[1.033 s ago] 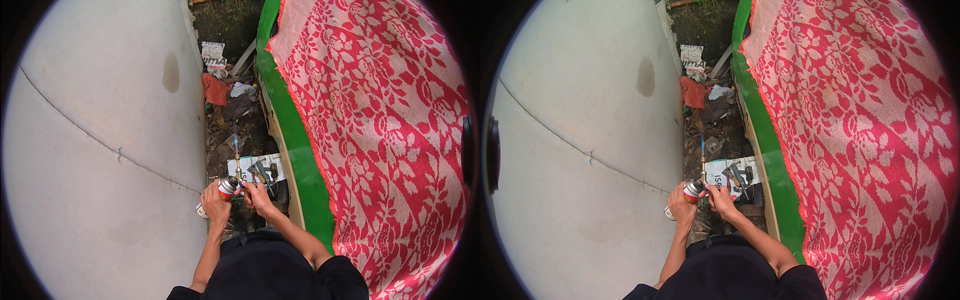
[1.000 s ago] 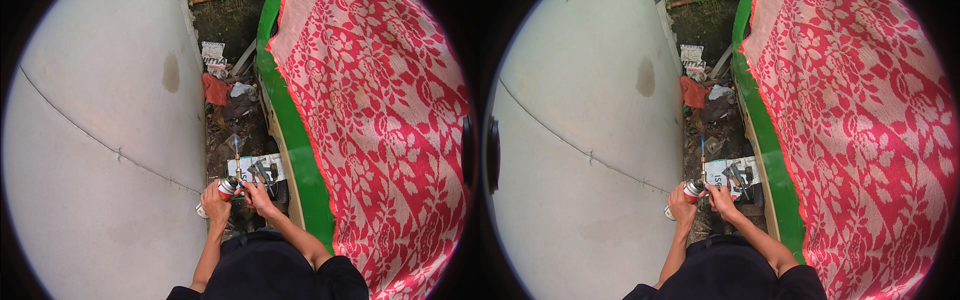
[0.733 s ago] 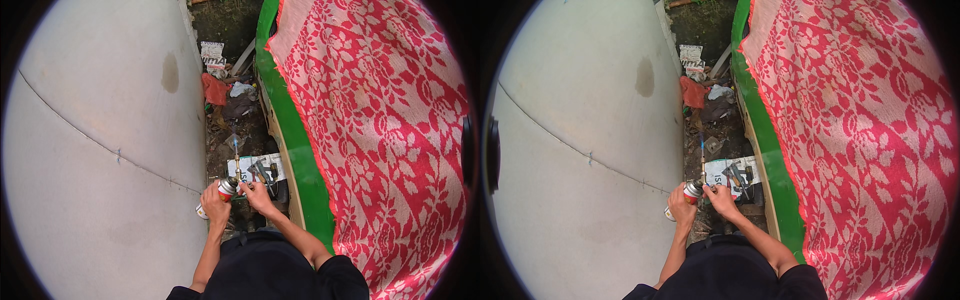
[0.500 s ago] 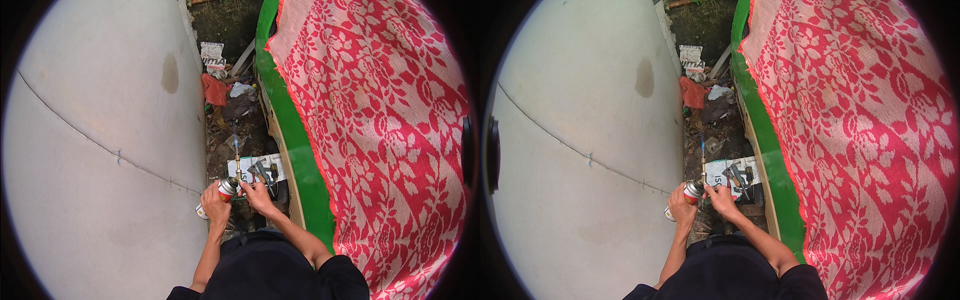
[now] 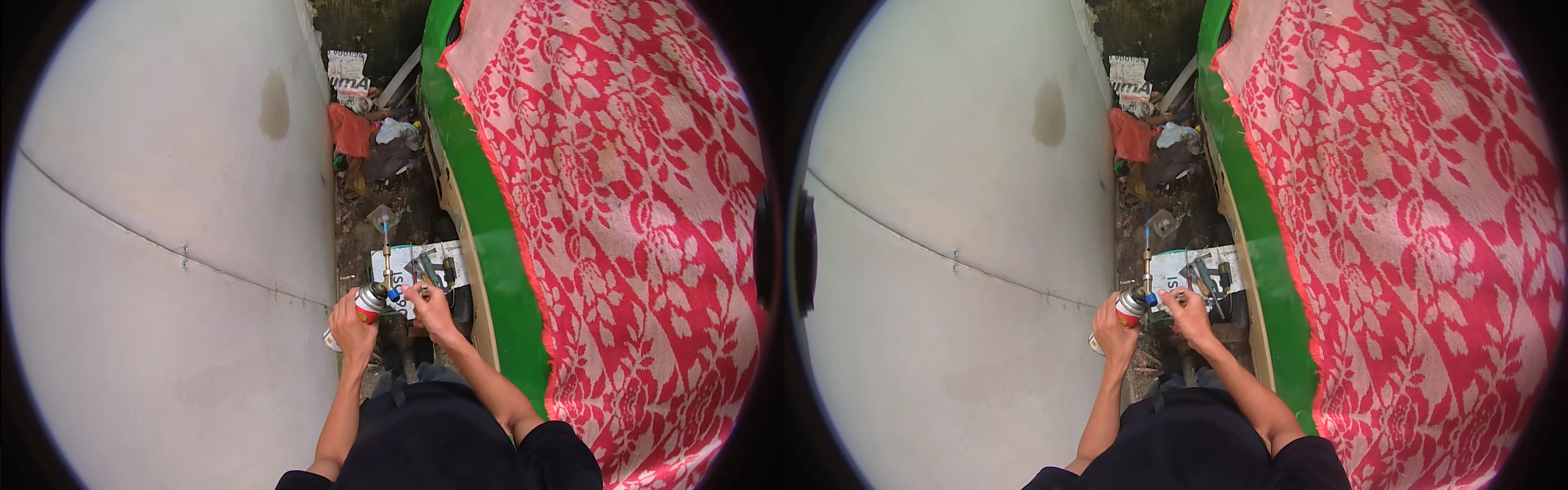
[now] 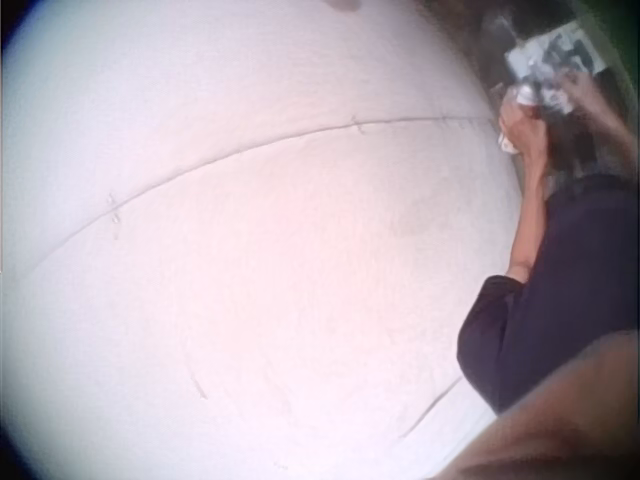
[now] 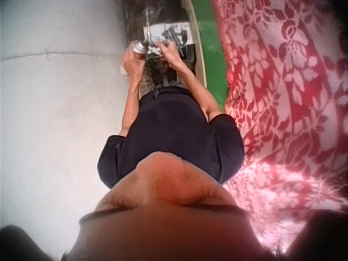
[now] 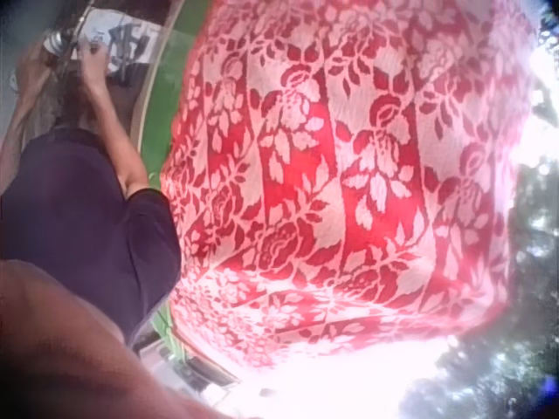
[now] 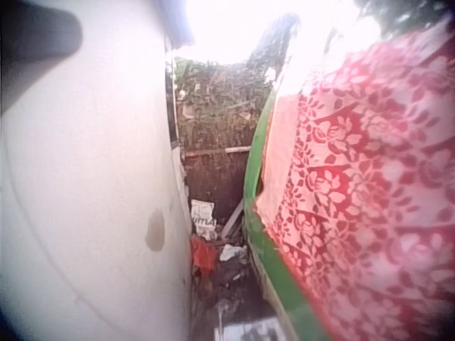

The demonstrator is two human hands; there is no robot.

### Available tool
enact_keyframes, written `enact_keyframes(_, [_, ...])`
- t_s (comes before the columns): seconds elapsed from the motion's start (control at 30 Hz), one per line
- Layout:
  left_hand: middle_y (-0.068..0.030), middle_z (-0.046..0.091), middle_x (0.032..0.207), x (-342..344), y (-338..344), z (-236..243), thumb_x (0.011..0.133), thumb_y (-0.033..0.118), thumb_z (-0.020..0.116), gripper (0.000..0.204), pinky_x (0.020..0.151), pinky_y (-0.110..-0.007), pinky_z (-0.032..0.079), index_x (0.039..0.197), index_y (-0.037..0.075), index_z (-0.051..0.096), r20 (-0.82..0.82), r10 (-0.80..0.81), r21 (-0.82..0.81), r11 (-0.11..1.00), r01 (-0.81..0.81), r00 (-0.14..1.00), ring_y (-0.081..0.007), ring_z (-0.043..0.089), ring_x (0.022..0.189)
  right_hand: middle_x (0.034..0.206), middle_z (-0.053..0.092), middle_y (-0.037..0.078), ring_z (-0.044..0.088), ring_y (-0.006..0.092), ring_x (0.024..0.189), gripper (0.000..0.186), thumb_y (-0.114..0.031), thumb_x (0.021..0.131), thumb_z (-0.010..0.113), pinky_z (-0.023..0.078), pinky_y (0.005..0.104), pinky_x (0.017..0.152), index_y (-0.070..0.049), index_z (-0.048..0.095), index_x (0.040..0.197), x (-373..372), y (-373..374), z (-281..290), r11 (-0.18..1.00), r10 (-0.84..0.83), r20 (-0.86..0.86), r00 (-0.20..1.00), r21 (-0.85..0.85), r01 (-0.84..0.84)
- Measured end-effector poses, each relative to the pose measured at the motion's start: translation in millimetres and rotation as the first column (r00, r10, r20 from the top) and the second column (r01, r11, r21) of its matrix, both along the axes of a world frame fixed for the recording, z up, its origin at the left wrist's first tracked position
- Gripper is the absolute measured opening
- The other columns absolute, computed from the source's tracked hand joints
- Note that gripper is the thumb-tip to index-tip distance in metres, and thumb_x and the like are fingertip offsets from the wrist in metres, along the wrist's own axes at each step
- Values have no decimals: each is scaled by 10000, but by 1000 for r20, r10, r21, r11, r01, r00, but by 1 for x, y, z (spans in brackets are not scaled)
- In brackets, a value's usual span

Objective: The person uses a screwdriver and pliers to work on a small area of a green vehicle panel. They then use a blowtorch to heat the same area repeatedly before returning to use the screwdriver and pliers again.

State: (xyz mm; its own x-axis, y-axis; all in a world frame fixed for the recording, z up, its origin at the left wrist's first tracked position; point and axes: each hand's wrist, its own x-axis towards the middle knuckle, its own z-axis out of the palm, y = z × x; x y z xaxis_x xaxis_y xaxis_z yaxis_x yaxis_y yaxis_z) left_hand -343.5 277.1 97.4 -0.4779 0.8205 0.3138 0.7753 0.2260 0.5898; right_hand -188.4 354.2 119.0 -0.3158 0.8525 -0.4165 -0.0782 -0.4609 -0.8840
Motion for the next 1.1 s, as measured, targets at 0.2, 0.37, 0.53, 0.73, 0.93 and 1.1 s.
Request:
enact_keyframes(0.2, [-132, 663, 1141, -15, 8, -52, 601, 53, 825, 691, 940, -458, 461, 1254, 71, 599, 177, 63, -136, 990, -39, 982, -354, 609, 1084, 841, 613, 108, 603, 218, 740, 288, -218, 894, 705, 502, 370, 695, 3, 578, 1029, 8, 32, -150, 960, -97, 487, 868, 277, -48])
enact_keyframes(0.37, [-155, 658, 1155, -17, 12, -125, 601, 57, 854, 703, 950, -441, 495, 1254, 30, 594, 292, 104, -153, 986, -61, 951, -365, 631, 1085, 1043, 640, 203, 649, 359, 986, 356, -133, 866, 683, 502, 439, 892, 24, 582, 1170, 4, 47, -311, 943, -27, 695, 719, 255, -212])
enact_keyframes(0.53, [-158, 657, 1164, -23, 10, -177, 601, 59, 872, 723, 950, -413, 509, 1264, 10, 588, 290, 174, -225, 968, -109, 941, -346, 650, 1076, 969, 659, 193, 645, 385, 946, 303, -102, 819, 756, 511, 440, 872, 14, 658, 1081, -31, 55, -368, 946, -59, 723, 689, 261, -193])
enact_keyframes(0.73, [-145, 661, 1148, -29, 18, -191, 611, 59, 876, 711, 941, -384, 508, 1258, 11, 585, 379, 155, -202, 976, -82, 912, -303, 657, 1053, 1197, 637, 239, 615, 433, 1103, 444, -77, 871, 719, 493, 467, 958, 31, 601, 1285, -45, 66, -385, 909, -156, 712, 685, 376, -183])
enact_keyframes(0.93, [-176, 656, 1150, -25, 5, -152, 596, 66, 883, 717, 942, -440, 511, 1252, 25, 597, 424, 113, -144, 988, -57, 899, -373, 644, 1074, 1147, 667, 220, 652, 383, 1069, 345, -43, 900, 639, 511, 435, 928, 23, 622, 1238, -14, 32, -309, 886, -242, 628, 740, 454, -96])
enact_keyframes(1.1, [-170, 671, 1143, -20, -16, -109, 594, 89, 890, 724, 928, -437, 527, 1253, 29, 597, 432, -22, -99, 993, 71, 902, -373, 660, 1060, 936, 735, 137, 715, 219, 841, 204, -81, 938, 620, 555, 352, 768, -1, 678, 1116, 30, -7, -240, 938, -228, 552, 802, 344, 30])
